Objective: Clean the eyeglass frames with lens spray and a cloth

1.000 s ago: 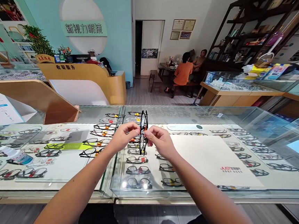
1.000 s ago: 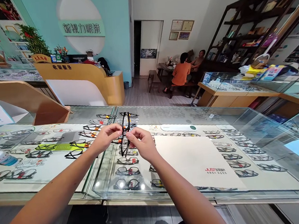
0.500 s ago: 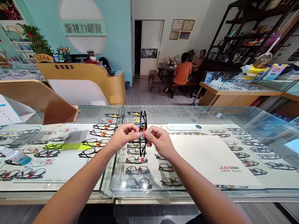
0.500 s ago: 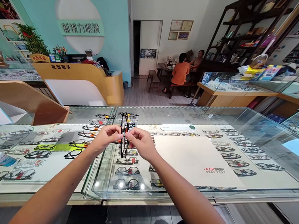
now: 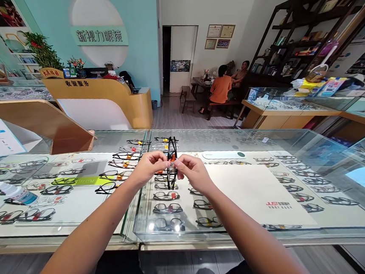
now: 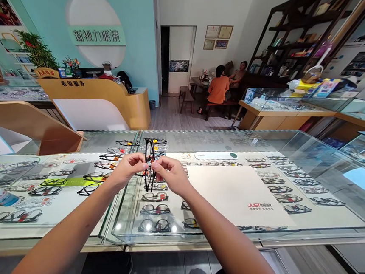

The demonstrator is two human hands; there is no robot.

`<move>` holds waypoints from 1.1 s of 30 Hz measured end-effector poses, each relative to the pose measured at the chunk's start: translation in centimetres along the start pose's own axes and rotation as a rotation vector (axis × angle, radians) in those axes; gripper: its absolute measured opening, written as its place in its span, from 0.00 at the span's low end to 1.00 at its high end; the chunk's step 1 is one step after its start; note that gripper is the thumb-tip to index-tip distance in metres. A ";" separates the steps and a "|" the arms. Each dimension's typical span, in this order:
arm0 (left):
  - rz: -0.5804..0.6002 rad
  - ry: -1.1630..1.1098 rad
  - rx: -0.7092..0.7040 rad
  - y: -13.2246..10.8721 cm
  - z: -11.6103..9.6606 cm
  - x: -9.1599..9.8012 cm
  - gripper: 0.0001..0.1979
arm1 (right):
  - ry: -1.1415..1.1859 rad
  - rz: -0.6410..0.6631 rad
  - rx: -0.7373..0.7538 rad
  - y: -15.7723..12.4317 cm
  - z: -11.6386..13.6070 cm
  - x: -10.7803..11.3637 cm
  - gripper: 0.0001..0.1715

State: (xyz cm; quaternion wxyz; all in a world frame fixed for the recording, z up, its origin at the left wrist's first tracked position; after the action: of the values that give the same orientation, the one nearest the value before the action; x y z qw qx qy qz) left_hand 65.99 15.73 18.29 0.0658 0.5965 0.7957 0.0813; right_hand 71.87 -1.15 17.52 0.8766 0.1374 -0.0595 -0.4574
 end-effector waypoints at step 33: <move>-0.089 0.225 -0.137 -0.1 0.6 0.0 0.16 | -0.721 -0.574 0.346 0.5 0.8 3.7 0.26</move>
State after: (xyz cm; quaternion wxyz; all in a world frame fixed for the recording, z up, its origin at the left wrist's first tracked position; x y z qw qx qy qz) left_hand 65.99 15.75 17.66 0.0204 0.5417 0.8164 0.1990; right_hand 74.19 -4.12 18.39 0.6030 0.1250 -0.3938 -0.6824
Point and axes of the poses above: each hand's wrist, its own y-axis towards the middle knuckle, its own x-axis out of the back of the hand, z = x × y, the point moved 4 cm from there along y, towards the middle knuckle, and after that the axes turned 10 degrees about -z, right-handed, at the moved point
